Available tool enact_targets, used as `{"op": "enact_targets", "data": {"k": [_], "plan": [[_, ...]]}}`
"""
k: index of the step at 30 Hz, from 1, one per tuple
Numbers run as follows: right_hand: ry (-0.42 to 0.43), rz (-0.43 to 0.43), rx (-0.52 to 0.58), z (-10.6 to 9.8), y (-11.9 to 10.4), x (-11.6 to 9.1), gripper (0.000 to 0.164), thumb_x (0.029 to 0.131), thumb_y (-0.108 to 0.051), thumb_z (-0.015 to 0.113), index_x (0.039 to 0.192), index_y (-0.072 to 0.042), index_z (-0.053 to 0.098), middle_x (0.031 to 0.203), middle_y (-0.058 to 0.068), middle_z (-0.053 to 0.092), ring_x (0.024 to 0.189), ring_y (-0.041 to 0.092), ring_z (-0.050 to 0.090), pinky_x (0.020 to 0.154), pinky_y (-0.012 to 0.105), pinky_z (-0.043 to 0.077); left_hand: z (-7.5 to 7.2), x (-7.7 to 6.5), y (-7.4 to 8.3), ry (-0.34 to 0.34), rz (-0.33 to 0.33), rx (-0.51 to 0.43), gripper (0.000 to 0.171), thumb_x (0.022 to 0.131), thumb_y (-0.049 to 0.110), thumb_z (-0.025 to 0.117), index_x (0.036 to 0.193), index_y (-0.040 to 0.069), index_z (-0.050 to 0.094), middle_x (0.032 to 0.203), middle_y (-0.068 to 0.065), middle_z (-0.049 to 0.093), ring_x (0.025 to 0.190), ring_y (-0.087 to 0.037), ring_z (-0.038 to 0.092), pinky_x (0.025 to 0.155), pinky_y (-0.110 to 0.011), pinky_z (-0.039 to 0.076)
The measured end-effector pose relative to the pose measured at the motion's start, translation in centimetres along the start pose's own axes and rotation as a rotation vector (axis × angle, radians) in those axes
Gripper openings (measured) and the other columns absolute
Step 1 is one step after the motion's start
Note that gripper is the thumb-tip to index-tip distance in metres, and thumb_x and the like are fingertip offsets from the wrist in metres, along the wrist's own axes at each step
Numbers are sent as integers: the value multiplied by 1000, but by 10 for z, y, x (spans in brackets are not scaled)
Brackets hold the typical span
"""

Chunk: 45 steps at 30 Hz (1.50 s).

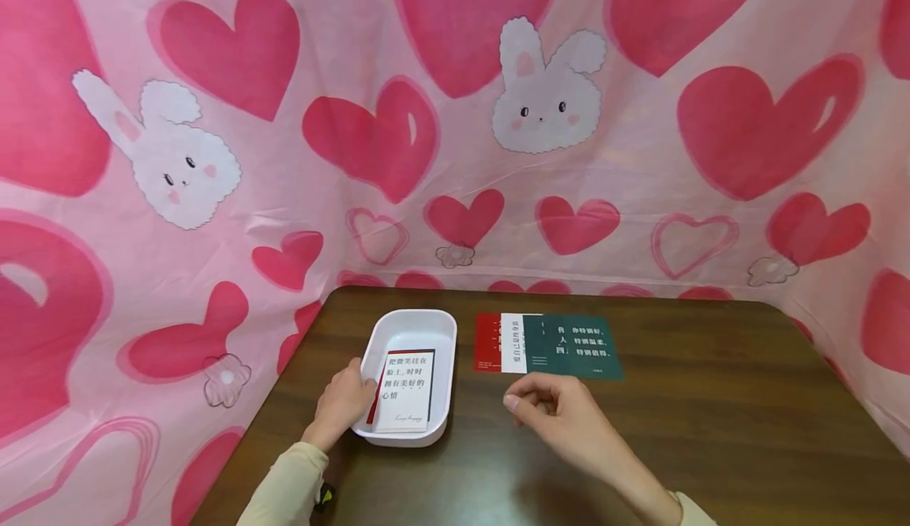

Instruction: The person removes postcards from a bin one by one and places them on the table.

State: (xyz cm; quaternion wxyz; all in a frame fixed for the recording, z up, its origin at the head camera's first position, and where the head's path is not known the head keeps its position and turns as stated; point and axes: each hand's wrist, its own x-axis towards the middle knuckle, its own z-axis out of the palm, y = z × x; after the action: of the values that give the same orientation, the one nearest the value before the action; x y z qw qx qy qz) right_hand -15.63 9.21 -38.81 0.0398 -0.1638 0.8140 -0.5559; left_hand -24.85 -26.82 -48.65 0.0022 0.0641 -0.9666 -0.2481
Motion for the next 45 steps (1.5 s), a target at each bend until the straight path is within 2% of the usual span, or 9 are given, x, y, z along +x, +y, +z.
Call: {"op": "enact_targets", "data": {"k": [5, 14, 23, 28, 30, 33, 37, 40, 45], "plan": [[-5, -75, -3, 20, -4, 15, 10, 97, -21, 77, 97, -11, 77, 75, -3, 68, 62, 15, 62, 56, 26, 49, 1, -1, 3, 5, -2, -8, 42, 99, 16, 59, 130, -10, 50, 110, -29, 66, 89, -41, 66, 79, -59, 55], [-18, -94, -57, 50, -13, 60, 8, 98, -15, 74, 100, -8, 75, 76, -2, 68, 63, 14, 60, 56, 28, 49, 4, 3, 0, 34, -10, -53, 36, 100, 16, 54, 127, -8, 54, 108, -26, 66, 88, -40, 66, 79, -59, 55], [-44, -21, -190, 74, -17, 121, 25, 96, -15, 72, 116, 0, 70, 83, 4, 72, 70, 17, 65, 61, 31, 56, 6, 8, -1, 57, 13, -46, 31, 101, 12, 55, 122, -10, 58, 104, -24, 67, 85, -36, 65, 76, -56, 56], [-53, 61, -260, 81, -10, 150, 33, 96, -18, 72, 121, 3, 66, 100, 13, 73, 84, 23, 68, 73, 36, 60, 8, 8, -1, 43, 6, -34, 31, 101, 12, 55, 123, -10, 58, 106, -25, 67, 87, -36, 65, 78, -57, 56], [-78, 114, -279, 83, -7, 160, 36, 97, -19, 72, 123, 4, 65, 102, 14, 70, 82, 25, 67, 73, 37, 60, 8, 8, -2, 43, 1, -31, 31, 101, 12, 56, 122, -10, 58, 105, -25, 67, 87, -36, 65, 78, -57, 56], [-125, 205, -280, 87, -5, 174, 37, 96, -20, 72, 120, 7, 63, 93, 14, 67, 67, 23, 65, 61, 34, 57, 7, 9, -2, 50, -5, -27, 30, 101, 12, 56, 122, -10, 58, 104, -24, 67, 86, -36, 64, 78, -56, 56], [-178, 363, -207, 99, -3, 186, 31, 95, -18, 73, 107, 7, 59, 78, 15, 64, 47, 18, 54, 44, 25, 45, 6, 10, -2, 44, -10, -24, 31, 102, 12, 55, 124, -9, 57, 106, -24, 66, 87, -36, 64, 80, -57, 56], [-224, 437, -206, 111, -1, 189, 26, 95, -15, 73, 97, 4, 56, 74, 15, 62, 42, 15, 48, 41, 21, 40, 6, 8, -1, 30, -16, -28, 33, 102, 12, 55, 127, -10, 55, 109, -25, 66, 89, -36, 65, 82, -58, 56], [-306, 489, -335, 128, 7, 191, 22, 93, -16, 75, 88, 1, 62, 63, 7, 51, 40, 11, 42, 41, 20, 38, 9, 7, 2, 28, -1, -36, 35, 101, 10, 55, 129, -11, 54, 110, -26, 66, 89, -37, 65, 82, -58, 56]]}}
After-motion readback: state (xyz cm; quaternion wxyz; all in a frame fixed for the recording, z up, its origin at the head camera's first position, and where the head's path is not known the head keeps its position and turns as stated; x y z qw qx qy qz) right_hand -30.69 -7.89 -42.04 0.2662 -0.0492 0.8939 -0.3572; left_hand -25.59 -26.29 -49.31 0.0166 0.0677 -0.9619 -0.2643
